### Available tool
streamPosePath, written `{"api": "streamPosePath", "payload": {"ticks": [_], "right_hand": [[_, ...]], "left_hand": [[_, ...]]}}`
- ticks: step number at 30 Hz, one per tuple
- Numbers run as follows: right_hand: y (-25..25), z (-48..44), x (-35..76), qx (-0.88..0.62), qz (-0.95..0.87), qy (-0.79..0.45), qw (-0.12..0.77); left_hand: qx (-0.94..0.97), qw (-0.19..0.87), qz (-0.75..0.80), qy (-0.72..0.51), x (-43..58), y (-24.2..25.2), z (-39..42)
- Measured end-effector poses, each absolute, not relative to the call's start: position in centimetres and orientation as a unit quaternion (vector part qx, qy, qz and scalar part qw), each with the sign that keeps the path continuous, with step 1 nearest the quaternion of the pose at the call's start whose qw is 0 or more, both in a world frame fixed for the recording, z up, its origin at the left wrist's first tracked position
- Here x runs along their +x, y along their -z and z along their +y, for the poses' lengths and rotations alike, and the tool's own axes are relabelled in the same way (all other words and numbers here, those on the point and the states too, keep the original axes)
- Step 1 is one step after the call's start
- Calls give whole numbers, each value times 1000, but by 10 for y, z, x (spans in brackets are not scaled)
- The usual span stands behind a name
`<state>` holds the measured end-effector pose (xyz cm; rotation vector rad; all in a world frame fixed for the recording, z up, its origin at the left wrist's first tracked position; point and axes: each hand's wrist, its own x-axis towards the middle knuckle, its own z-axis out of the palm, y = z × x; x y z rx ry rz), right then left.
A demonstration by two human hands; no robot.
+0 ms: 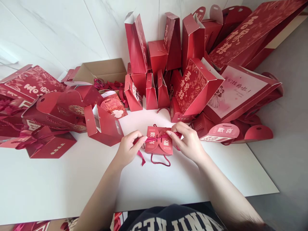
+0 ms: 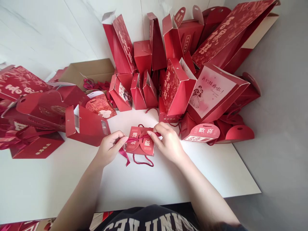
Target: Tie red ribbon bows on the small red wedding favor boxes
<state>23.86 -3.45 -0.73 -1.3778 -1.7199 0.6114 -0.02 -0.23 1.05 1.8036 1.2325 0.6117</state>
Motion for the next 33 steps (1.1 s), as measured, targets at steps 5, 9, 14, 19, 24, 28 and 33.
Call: {"api": "streamPosePath", "payload": {"ticks": [5,9,14,19,24,28,33], "right_hand": [[11,-33,235,-566,-655,-260,428],[12,-31,235,-566,-658,-248,429],[13,-27,246,-563,-650,-292,419],[9,-27,249,-559,-611,-408,384],[7,-29,246,-548,-603,-441,376],[9,-29,244,-561,-607,-420,375],[9,-30,243,-563,-605,-412,383]], "left_hand": [[710,446,502,-211,1,-11,-2],[685,486,502,-203,-3,-11,0],[640,536,522,-175,-11,-9,3],[622,575,497,-191,-10,-9,2],[625,580,480,-210,-5,-5,3],[655,551,459,-239,-5,-9,0],[751,406,452,-258,-5,-17,-7]]}}
